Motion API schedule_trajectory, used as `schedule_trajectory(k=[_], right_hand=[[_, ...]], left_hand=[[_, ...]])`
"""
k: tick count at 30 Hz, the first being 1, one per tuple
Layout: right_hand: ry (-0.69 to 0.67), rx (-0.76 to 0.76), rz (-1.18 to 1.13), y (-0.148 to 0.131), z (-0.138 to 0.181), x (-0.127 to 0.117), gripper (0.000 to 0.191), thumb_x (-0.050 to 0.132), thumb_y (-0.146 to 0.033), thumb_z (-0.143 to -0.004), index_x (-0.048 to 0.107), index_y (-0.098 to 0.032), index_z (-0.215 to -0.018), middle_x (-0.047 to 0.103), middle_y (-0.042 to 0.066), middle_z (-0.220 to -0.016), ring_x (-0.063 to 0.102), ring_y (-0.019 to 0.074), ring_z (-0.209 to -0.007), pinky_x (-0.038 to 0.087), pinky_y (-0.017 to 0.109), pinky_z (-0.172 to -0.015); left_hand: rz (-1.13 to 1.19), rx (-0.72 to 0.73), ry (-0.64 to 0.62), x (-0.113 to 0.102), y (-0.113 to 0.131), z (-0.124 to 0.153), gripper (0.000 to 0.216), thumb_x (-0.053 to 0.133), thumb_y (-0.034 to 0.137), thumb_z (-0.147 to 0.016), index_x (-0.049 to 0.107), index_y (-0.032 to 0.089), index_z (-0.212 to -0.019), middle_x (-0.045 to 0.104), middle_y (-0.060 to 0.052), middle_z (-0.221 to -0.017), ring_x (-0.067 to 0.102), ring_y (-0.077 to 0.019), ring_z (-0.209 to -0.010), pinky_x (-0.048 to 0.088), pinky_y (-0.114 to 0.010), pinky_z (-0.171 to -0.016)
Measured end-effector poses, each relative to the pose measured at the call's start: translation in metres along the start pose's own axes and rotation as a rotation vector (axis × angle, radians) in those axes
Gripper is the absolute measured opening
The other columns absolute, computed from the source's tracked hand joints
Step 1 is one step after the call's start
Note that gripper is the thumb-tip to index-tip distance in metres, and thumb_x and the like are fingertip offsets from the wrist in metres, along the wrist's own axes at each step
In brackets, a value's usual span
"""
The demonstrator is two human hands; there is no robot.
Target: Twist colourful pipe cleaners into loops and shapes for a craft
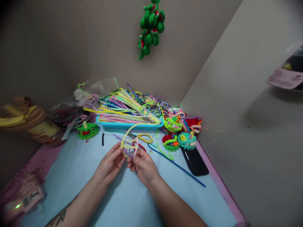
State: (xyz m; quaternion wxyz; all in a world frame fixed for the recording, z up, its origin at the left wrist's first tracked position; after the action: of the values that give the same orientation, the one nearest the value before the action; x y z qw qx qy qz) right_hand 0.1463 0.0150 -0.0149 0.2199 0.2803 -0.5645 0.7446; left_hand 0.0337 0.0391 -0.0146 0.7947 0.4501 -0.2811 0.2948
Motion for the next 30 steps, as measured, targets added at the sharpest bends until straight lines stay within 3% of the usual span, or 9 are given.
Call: schedule_trajectory(k=[9, 13, 24, 27, 30], right_hand=[[0.037, -0.124, 0.058, -0.005, 0.000, -0.001, 0.024, 0.074, -0.035, -0.068, 0.056, -0.020, -0.074, 0.057, -0.004, -0.062, 0.040, 0.0036, -0.041, 0.021, 0.016, -0.038], [0.053, -0.152, 0.032, -0.005, -0.002, -0.005, 0.025, 0.077, -0.031, -0.065, 0.056, -0.019, -0.070, 0.054, -0.004, -0.062, 0.032, 0.0028, -0.042, 0.021, 0.017, -0.040], [-0.049, -0.163, 0.007, -0.003, -0.002, 0.003, 0.024, 0.078, -0.033, -0.063, 0.058, -0.019, -0.065, 0.049, -0.002, -0.068, 0.031, 0.0070, -0.051, 0.019, 0.021, -0.043], [-0.049, -0.184, 0.121, -0.007, -0.002, -0.001, 0.027, 0.075, -0.040, -0.066, 0.063, -0.021, -0.081, 0.053, 0.000, -0.075, 0.034, 0.0078, -0.053, 0.023, 0.021, -0.045], [0.039, -0.354, 0.337, -0.022, 0.002, -0.008, 0.033, 0.070, -0.043, -0.071, 0.060, -0.025, -0.098, 0.054, 0.001, -0.083, 0.043, 0.0108, -0.062, 0.034, 0.022, -0.052]], left_hand=[[-0.009, 0.009, 0.002, -0.002, 0.001, 0.001, 0.018, 0.068, 0.008, -0.070, 0.065, 0.015, -0.087, 0.071, -0.003, -0.080, 0.065, -0.0102, -0.066, 0.054, -0.018, -0.058], [-0.016, -0.012, 0.007, -0.003, -0.001, 0.000, 0.019, 0.068, 0.008, -0.070, 0.065, 0.015, -0.088, 0.071, -0.002, -0.081, 0.066, -0.0100, -0.067, 0.054, -0.017, -0.059], [-0.043, -0.049, -0.042, -0.003, -0.007, -0.001, 0.025, 0.074, 0.014, -0.064, 0.067, 0.016, -0.088, 0.071, -0.004, -0.085, 0.066, -0.0124, -0.072, 0.053, -0.020, -0.064], [-0.105, 0.061, -0.009, -0.004, 0.006, -0.002, 0.025, 0.077, 0.019, -0.062, 0.068, 0.016, -0.085, 0.072, -0.002, -0.082, 0.065, -0.0117, -0.071, 0.052, -0.019, -0.064], [-0.299, 0.280, 0.032, -0.003, 0.025, 0.002, 0.022, 0.075, 0.024, -0.064, 0.070, 0.017, -0.084, 0.072, -0.002, -0.080, 0.064, -0.0113, -0.072, 0.051, -0.019, -0.067]])
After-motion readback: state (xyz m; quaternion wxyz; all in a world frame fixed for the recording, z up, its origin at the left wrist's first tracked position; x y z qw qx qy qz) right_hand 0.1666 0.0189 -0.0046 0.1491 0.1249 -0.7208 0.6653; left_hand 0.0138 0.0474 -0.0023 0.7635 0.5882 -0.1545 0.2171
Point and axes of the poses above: each hand's wrist, its own z-axis away from the middle knuckle, its own x-axis out of the palm, y = z × x, the point moved 5 cm from there along -z, towards the middle knuckle
